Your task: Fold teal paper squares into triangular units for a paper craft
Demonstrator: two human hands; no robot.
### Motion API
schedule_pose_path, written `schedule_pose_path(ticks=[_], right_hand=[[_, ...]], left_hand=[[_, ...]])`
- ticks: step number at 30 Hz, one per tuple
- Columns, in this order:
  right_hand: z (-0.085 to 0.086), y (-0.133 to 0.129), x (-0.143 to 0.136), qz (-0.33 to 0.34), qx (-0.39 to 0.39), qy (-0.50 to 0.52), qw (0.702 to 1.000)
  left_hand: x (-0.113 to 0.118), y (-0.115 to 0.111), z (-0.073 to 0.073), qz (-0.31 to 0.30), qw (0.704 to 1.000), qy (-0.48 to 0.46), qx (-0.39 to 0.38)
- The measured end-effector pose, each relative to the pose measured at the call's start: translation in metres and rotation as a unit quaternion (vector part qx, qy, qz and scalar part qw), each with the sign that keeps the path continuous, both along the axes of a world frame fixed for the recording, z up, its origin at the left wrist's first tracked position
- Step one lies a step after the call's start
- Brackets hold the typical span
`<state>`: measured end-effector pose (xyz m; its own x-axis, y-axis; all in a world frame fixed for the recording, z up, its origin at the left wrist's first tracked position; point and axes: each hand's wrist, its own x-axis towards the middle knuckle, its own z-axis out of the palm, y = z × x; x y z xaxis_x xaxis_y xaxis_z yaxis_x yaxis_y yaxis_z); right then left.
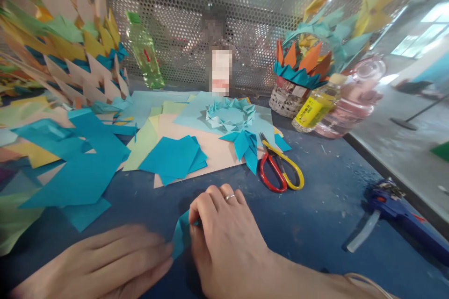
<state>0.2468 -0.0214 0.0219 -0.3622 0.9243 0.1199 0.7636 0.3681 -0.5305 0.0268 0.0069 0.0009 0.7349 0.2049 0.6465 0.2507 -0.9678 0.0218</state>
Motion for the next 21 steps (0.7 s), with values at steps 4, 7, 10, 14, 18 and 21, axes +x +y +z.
schedule_pose_path(ticks=[4,7,10,14,18,21], right_hand=[[0.000,0.000,0.002,-0.001,-0.005,0.001,1.000],[0.000,0.000,0.003,-0.002,-0.006,0.005,1.000],[0.000,0.000,0.003,-0.004,-0.009,0.007,1.000],[0.001,0.000,0.002,-0.008,-0.017,0.011,1.000],[0.001,0.002,0.003,-0.011,-0.016,0.025,1.000],[0.000,0.004,0.005,-0.020,-0.012,0.056,0.998]], left_hand=[[0.003,-0.001,0.001,0.011,1.000,-0.024,0.009],[0.004,0.000,0.004,-0.005,1.000,-0.021,-0.011],[0.004,0.002,0.010,-0.029,0.999,-0.009,-0.024],[0.002,0.004,0.014,-0.034,0.998,-0.007,-0.048],[0.002,0.002,0.008,-0.041,0.997,-0.021,-0.062],[0.000,-0.001,-0.002,-0.031,0.998,-0.039,-0.040]])
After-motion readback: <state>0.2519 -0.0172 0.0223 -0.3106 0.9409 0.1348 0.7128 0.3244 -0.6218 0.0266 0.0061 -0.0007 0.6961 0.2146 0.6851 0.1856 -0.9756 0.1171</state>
